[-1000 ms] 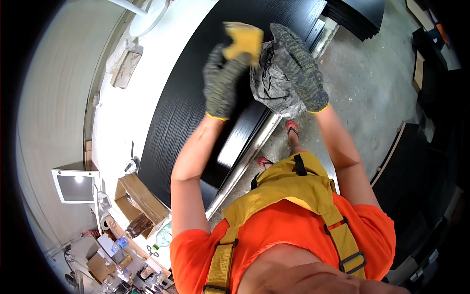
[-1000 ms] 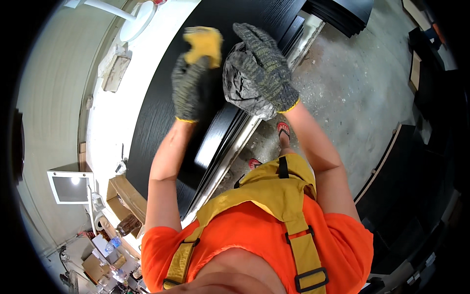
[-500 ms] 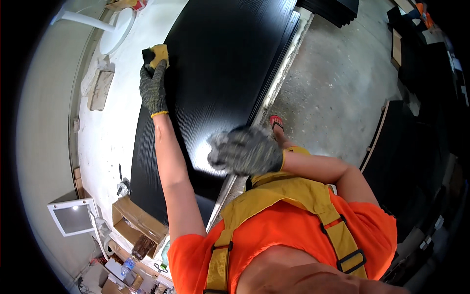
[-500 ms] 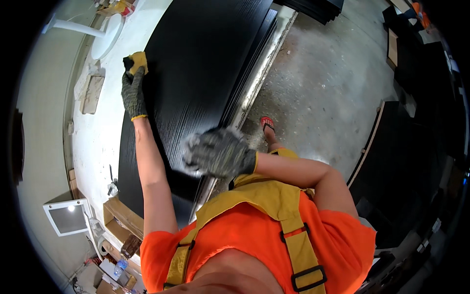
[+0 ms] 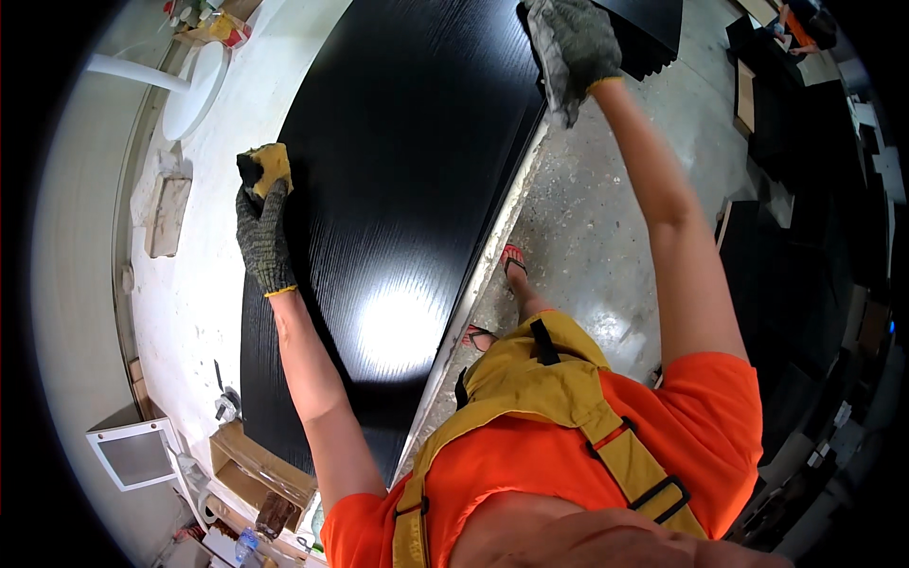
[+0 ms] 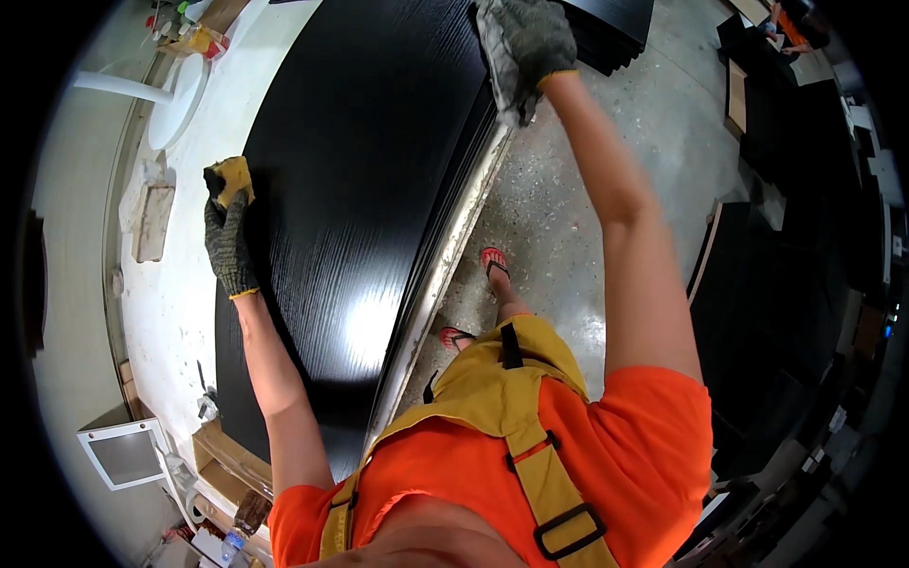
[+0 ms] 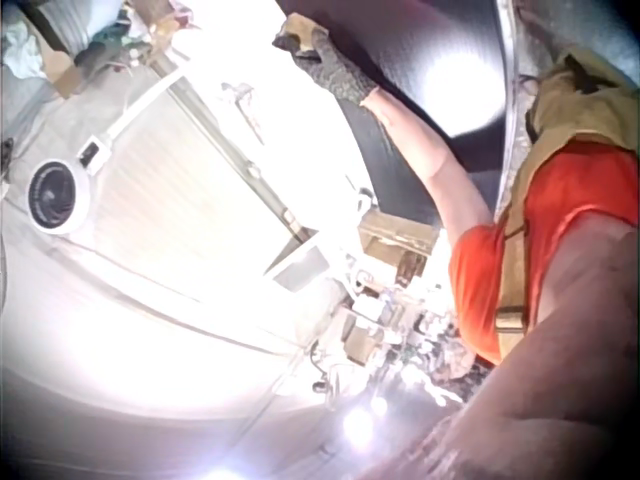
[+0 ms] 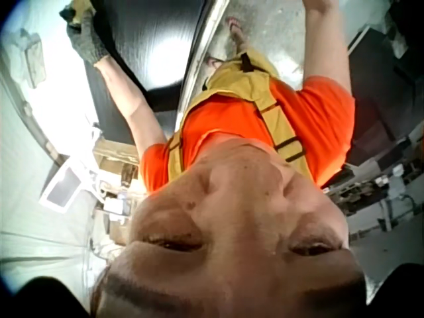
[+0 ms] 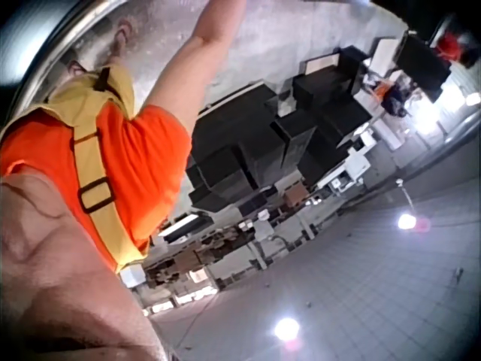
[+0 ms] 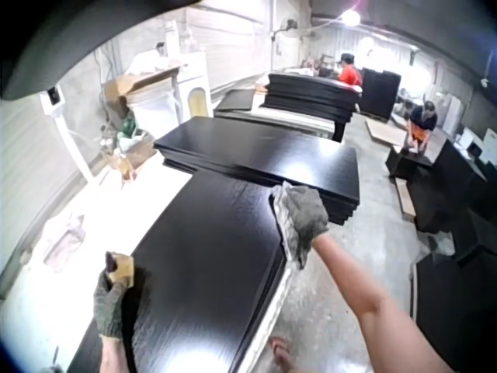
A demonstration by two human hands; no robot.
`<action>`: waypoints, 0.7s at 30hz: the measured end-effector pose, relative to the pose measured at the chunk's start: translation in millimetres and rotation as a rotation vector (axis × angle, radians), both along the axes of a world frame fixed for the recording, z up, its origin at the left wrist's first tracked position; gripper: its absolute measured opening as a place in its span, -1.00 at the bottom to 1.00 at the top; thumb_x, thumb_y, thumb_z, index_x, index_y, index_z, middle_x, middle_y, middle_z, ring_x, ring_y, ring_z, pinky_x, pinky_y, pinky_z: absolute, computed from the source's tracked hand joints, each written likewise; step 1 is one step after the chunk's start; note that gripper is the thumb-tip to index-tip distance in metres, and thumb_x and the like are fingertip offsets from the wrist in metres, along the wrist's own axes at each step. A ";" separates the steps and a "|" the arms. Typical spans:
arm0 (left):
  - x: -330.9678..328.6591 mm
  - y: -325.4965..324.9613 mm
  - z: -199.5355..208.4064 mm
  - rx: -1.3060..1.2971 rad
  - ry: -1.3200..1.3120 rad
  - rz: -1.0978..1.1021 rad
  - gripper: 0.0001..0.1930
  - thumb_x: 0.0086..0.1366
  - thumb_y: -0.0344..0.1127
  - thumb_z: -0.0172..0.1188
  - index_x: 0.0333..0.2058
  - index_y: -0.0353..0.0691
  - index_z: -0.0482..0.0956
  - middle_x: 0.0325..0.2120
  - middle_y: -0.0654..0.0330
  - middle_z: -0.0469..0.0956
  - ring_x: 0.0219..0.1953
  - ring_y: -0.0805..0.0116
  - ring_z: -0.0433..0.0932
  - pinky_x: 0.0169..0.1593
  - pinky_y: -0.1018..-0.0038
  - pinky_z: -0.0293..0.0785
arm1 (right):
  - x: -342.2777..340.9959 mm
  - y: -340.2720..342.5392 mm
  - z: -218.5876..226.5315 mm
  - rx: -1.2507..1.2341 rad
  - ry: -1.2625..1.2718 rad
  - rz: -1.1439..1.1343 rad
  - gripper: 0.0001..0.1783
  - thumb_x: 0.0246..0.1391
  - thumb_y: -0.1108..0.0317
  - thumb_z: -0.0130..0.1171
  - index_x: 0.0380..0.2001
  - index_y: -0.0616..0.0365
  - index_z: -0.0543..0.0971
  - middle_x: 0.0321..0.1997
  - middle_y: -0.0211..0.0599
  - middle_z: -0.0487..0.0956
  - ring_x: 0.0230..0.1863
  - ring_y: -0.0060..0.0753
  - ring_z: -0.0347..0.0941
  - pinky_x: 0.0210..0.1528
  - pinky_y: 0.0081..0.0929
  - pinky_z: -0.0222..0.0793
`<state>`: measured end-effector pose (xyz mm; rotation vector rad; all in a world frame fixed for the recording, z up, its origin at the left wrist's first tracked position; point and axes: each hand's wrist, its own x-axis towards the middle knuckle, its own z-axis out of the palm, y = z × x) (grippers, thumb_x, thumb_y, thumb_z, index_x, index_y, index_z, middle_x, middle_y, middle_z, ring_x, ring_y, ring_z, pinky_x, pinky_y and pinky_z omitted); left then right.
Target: The person cleans black boards using a sponge and a cloth while applying liquid from a plastic bottle.
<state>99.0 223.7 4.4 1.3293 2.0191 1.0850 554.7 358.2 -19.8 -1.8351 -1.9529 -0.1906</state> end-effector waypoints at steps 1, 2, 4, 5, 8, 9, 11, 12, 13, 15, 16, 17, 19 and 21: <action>3.3 2.6 1.3 0.012 -0.020 -0.021 -0.34 0.19 0.06 0.32 0.12 -0.29 0.47 -0.10 0.08 0.60 -0.06 0.27 0.55 0.08 0.44 0.40 | 12.6 -1.8 4.3 0.076 0.194 0.004 -0.58 0.19 -0.01 -0.01 -0.22 0.07 0.65 -0.24 -0.04 0.64 -0.17 -0.04 0.58 -0.09 -0.13 0.42; 2.5 3.1 0.9 0.018 -0.029 -0.028 -0.33 0.18 0.06 0.32 0.13 -0.30 0.47 -0.09 0.07 0.60 -0.06 0.27 0.55 0.08 0.44 0.40 | 19.1 0.5 6.7 0.073 0.194 0.010 -0.58 0.19 -0.01 -0.01 -0.22 0.07 0.65 -0.24 -0.04 0.64 -0.17 -0.04 0.58 -0.09 -0.13 0.42; -3.0 4.6 -6.8 0.023 0.003 -0.010 -0.33 0.17 0.06 0.33 0.12 -0.30 0.47 -0.08 0.04 0.60 -0.04 0.23 0.56 0.09 0.39 0.41 | 24.3 8.8 21.3 -0.074 -0.339 0.076 -0.60 0.23 0.05 -0.07 -0.29 0.08 0.64 -0.32 -0.07 0.63 -0.22 -0.01 0.56 -0.14 -0.12 0.42; -10.9 3.3 -11.0 0.028 0.039 0.015 -0.32 0.16 0.06 0.33 0.12 -0.30 0.46 -0.07 0.00 0.59 -0.03 0.20 0.57 0.10 0.33 0.41 | -1.3 -10.2 53.0 -0.125 -0.018 -0.031 -0.63 0.24 0.08 -0.08 -0.31 0.09 0.62 -0.36 -0.07 0.62 -0.25 0.00 0.55 -0.15 -0.11 0.41; 0.9 6.7 -2.0 0.014 0.061 0.010 -0.28 0.13 0.10 0.33 0.14 -0.30 0.45 -0.03 -0.03 0.58 0.03 0.15 0.55 0.15 0.31 0.39 | -3.6 -32.5 63.7 0.207 -0.149 0.102 -0.70 0.23 0.15 -0.02 -0.22 0.07 0.61 -0.36 -0.11 0.61 -0.25 0.00 0.54 -0.16 -0.10 0.41; -1.5 7.2 -3.4 0.034 0.013 -0.040 -0.22 0.11 0.16 0.32 0.15 -0.31 0.44 -0.01 -0.05 0.56 0.06 0.10 0.54 0.18 0.29 0.37 | -2.1 -25.9 57.6 0.032 -0.251 0.073 -0.72 0.21 0.19 -0.01 -0.18 0.07 0.60 -0.32 -0.11 0.61 -0.21 -0.03 0.54 -0.14 -0.10 0.41; -3.2 7.9 -8.0 0.006 0.030 0.001 -0.21 0.10 0.18 0.32 0.15 -0.31 0.44 -0.01 -0.05 0.56 0.05 0.10 0.54 0.18 0.30 0.37 | 10.8 -17.5 -0.2 0.168 0.350 0.169 -0.68 0.17 0.20 0.00 -0.08 0.07 0.57 -0.17 -0.09 0.59 -0.08 -0.05 0.50 -0.04 -0.11 0.38; -6.2 8.3 -10.5 -0.013 0.048 0.042 -0.19 0.09 0.19 0.32 0.16 -0.32 0.43 -0.01 -0.06 0.56 0.05 0.09 0.54 0.18 0.30 0.37 | 3.3 -17.8 -5.2 0.158 0.354 0.180 -0.68 0.17 0.20 0.00 -0.08 0.07 0.57 -0.17 -0.09 0.59 -0.08 -0.05 0.50 -0.04 -0.11 0.38; -7.7 8.8 -10.5 0.003 0.082 0.021 -0.17 0.07 0.20 0.33 0.17 -0.31 0.43 0.00 -0.06 0.56 0.05 0.10 0.53 0.17 0.29 0.38 | -4.3 -24.3 -8.5 0.186 0.188 0.031 -0.67 0.18 0.17 -0.01 -0.09 0.07 0.58 -0.16 -0.08 0.59 -0.07 -0.03 0.49 -0.02 -0.11 0.37; -5.5 9.1 -10.2 0.011 0.087 0.017 -0.17 0.07 0.20 0.33 0.17 -0.30 0.43 0.00 -0.06 0.56 0.06 0.10 0.53 0.16 0.29 0.38 | -14.3 -43.0 -16.7 0.204 0.018 -0.111 -0.65 0.19 0.14 -0.02 -0.11 0.07 0.59 -0.15 -0.08 0.59 -0.06 -0.01 0.48 0.00 -0.12 0.36; -5.4 8.1 -7.2 0.028 0.091 0.007 -0.17 0.07 0.21 0.33 0.17 -0.29 0.43 0.01 -0.06 0.55 0.06 0.11 0.53 0.16 0.28 0.38 | -18.3 -57.0 -26.9 0.260 -0.047 0.084 -0.62 0.14 0.15 0.04 -0.03 0.07 0.56 -0.05 -0.12 0.57 0.02 -0.06 0.45 0.07 -0.16 0.33; -5.3 9.7 -7.1 0.034 0.098 0.011 -0.18 0.06 0.22 0.32 0.16 -0.28 0.45 0.00 -0.05 0.56 0.04 0.11 0.55 0.15 0.27 0.40 | -18.3 -74.2 -37.6 0.316 -0.112 0.274 -0.55 0.10 0.16 0.10 0.05 0.06 0.53 0.04 -0.16 0.55 0.10 -0.11 0.43 0.14 -0.20 0.30; -4.9 11.0 -6.6 0.013 0.094 0.009 -0.18 0.06 0.22 0.32 0.15 -0.27 0.45 0.00 -0.05 0.56 0.03 0.11 0.55 0.14 0.27 0.40 | -33.3 -120.4 -57.1 0.219 -0.038 0.495 -0.44 0.06 0.15 0.15 0.15 0.09 0.46 0.14 -0.23 0.50 0.18 -0.20 0.38 0.21 -0.25 0.27; -15.1 15.6 -16.5 0.031 0.140 0.000 -0.18 0.05 0.26 0.31 0.13 -0.27 0.47 -0.03 -0.05 0.58 0.00 0.09 0.57 0.13 0.26 0.42 | -91.9 -200.2 -62.1 0.033 -0.045 0.456 -0.42 0.10 0.09 0.12 0.13 0.19 0.42 0.12 -0.28 0.48 0.14 -0.26 0.39 0.20 -0.26 0.30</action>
